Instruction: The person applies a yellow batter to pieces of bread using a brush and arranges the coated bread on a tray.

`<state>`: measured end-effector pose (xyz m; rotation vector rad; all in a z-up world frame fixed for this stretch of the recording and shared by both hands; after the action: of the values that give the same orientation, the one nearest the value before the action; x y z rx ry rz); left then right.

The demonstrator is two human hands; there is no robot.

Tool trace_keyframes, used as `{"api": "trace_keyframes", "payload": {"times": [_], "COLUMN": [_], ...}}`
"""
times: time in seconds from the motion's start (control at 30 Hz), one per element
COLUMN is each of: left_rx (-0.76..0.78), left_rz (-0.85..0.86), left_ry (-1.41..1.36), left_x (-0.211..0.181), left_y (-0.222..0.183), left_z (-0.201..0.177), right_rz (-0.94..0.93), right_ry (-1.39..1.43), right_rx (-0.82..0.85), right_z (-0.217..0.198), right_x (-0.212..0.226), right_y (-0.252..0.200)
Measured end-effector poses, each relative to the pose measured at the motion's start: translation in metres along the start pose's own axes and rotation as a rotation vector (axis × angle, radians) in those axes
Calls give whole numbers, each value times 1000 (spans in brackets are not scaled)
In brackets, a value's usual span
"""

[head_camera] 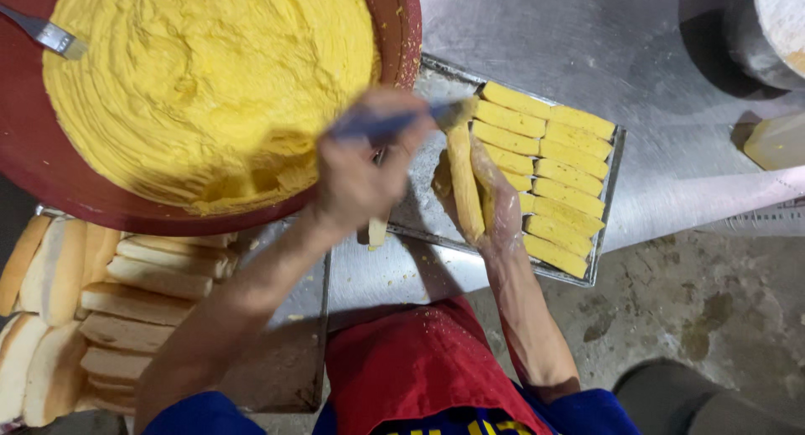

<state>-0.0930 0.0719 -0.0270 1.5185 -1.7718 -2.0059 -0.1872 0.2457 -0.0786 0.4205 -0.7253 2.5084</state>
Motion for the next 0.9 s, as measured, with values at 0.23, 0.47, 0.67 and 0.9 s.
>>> {"api": "trace_keyframes", "payload": {"times": [0.23, 0.47, 0.67, 0.9], "left_rx": [307, 218, 384, 262], "left_rz": [-120, 76, 96, -101], "left_ry": [-226, 13, -112, -204], "left_x": [-45, -1, -60, -23], "left_y": [-18, 4, -35, -26], "left_z": [-22, 1, 8, 29], "right_rz": [-27, -141, -122, -158], "right_ry": [-110, -227, -244, -169], "right_rx": [105, 172, -157, -1], "right_z": [-2, -3, -27, -37], "right_x": [-2, -1, 7, 7], "right_y": [-8, -11, -13, -15]}}
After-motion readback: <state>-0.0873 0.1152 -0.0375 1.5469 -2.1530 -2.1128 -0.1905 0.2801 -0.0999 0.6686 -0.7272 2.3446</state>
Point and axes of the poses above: each hand's wrist, its own y-axis towards the middle knuckle, its own z-axis out of the palm, x = y × z, the point moved 1 cm from there along y, towards the middle knuckle, and after that the axes turned 5 degrees about z, right-handed, at the moved point
